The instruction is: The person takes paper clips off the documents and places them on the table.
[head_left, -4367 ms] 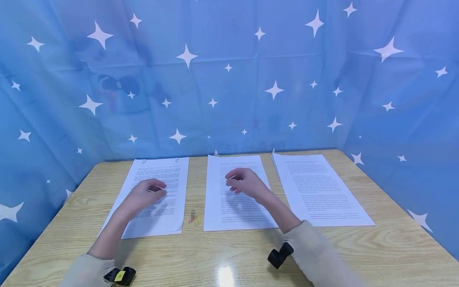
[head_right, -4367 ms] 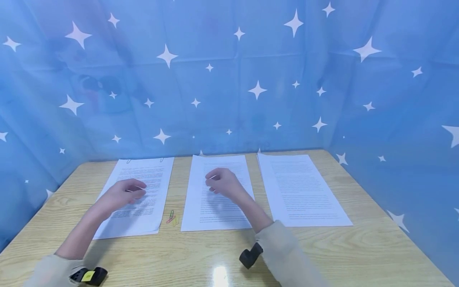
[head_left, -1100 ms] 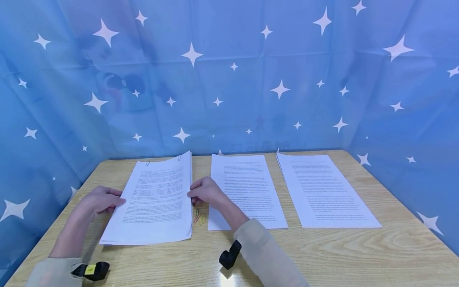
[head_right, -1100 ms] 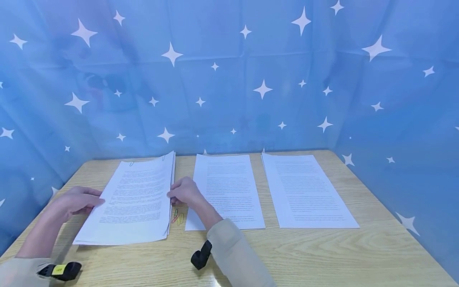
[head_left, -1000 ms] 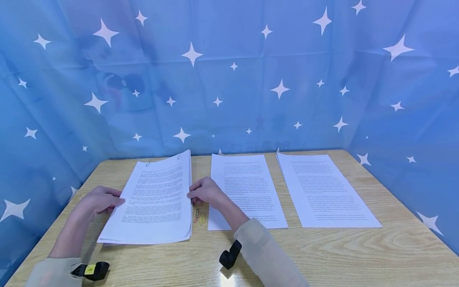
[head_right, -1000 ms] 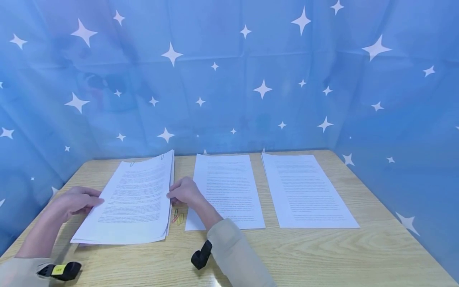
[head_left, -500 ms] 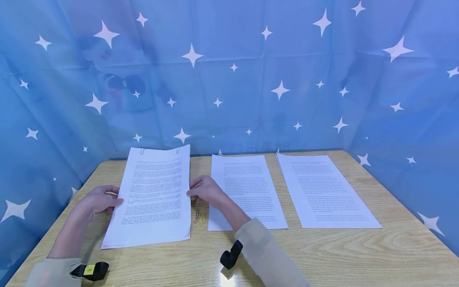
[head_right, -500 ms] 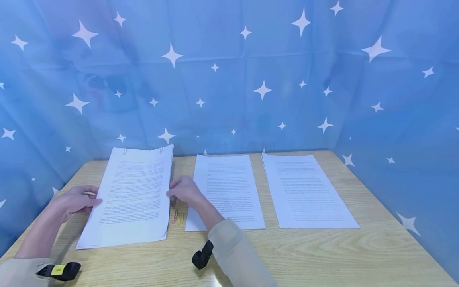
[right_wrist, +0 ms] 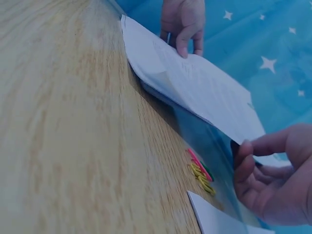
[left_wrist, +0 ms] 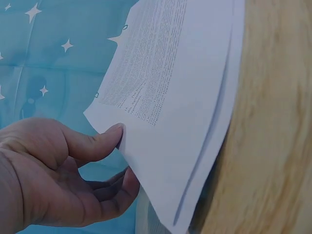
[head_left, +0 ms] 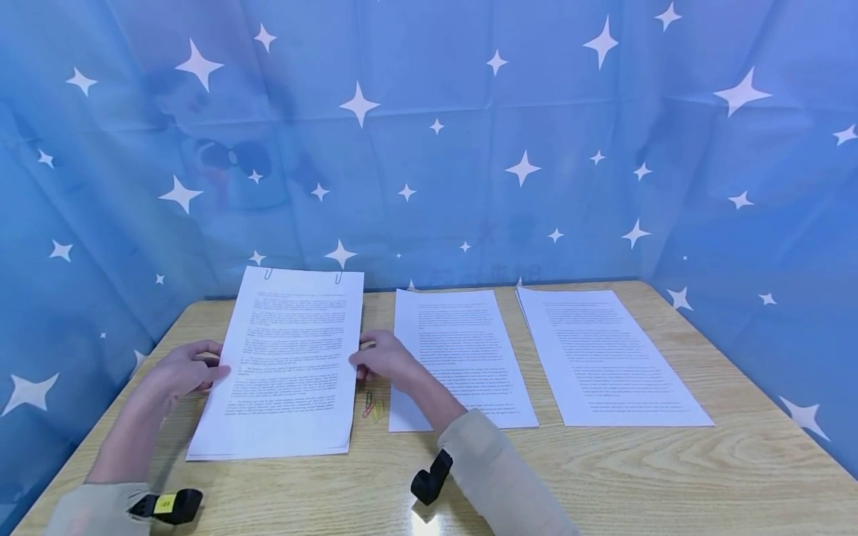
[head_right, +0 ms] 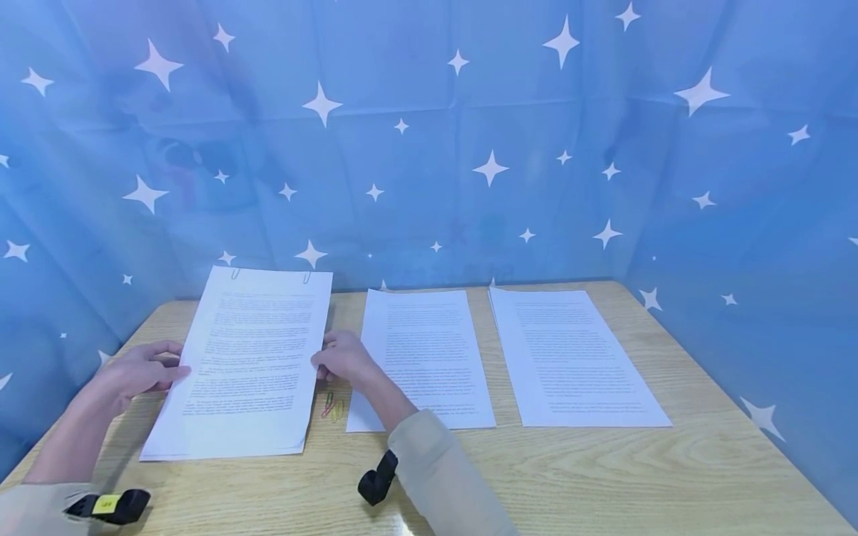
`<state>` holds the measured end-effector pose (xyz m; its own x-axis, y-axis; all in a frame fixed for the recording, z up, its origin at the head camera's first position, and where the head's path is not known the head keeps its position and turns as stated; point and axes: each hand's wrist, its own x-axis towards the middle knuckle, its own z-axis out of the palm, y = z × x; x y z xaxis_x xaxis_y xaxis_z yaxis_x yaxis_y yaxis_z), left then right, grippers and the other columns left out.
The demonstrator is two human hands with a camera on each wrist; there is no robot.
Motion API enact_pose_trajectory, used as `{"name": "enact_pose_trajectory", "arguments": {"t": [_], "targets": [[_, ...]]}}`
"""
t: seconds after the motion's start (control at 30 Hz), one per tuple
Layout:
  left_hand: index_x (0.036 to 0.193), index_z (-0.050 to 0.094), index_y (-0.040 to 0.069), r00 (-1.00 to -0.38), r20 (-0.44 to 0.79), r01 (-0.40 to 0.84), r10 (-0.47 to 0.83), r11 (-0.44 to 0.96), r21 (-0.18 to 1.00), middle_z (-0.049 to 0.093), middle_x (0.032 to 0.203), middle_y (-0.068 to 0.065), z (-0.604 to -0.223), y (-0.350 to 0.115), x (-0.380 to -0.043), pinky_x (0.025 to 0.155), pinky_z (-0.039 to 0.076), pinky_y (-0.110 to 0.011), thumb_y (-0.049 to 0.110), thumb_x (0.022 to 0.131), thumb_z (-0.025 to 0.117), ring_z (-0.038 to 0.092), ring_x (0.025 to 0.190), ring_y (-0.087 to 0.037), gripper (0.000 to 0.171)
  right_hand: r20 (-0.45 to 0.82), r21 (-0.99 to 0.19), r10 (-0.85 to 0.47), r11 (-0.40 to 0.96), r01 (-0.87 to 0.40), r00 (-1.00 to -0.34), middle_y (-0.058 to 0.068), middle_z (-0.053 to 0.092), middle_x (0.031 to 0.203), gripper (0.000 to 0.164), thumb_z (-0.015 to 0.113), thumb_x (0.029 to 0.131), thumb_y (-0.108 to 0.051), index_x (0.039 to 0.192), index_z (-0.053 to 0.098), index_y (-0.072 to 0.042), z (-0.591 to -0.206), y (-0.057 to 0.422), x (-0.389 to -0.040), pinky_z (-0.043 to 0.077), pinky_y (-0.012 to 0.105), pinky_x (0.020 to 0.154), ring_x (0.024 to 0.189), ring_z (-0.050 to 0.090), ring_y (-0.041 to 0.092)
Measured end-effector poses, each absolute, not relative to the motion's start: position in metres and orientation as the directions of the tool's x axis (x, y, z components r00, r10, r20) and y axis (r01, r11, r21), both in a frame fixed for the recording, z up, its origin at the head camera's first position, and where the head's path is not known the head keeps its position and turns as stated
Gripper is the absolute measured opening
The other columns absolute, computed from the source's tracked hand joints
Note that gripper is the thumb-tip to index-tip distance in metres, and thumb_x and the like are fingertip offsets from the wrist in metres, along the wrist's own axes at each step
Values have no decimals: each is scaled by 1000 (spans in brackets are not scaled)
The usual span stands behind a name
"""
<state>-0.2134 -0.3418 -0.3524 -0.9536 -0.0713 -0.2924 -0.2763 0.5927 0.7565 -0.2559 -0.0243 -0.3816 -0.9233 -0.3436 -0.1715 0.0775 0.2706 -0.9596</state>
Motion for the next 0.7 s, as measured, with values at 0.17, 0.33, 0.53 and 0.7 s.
{"name": "enact_pose_trajectory", "arguments": {"t": [0.17,0.33,0.53,0.7], "targets": [[130,46,-12,-969,-245,-218,-38,605,766,57,111,-21,-353,-343,-213,79,47,-37,5,99,60,54,97,-31,38,-173,-963,-353,259,82,-920,6,60,67,30,64,96,-4,125,60,-2,-383,-23,-256,46,23,56,59,57,15],[132,44,-14,-977,-215,-173,-3,603,779,60,109,-17,-353,-345,-211,77,48,-35,6,101,56,57,95,-28,38,-174,-968,-369,234,90,-913,6,60,65,10,64,97,-10,103,61,-3,-383,-22,-255,43,24,55,57,57,15],[138,38,-11,-982,-187,-149,7,576,804,58,116,-18,-350,-347,-211,77,50,-32,8,102,57,58,96,-25,44,-163,-975,-399,204,86,-902,5,58,64,16,63,100,-15,113,62,-5,-380,-21,-253,42,24,54,54,53,13],[152,23,-9,-985,-171,-141,2,550,823,53,128,-25,-347,-346,-210,77,52,-31,12,104,57,62,95,-21,62,-140,-981,-399,179,73,-906,5,57,65,23,61,102,-14,124,59,-8,-376,-20,-252,41,25,54,53,51,14]]}}
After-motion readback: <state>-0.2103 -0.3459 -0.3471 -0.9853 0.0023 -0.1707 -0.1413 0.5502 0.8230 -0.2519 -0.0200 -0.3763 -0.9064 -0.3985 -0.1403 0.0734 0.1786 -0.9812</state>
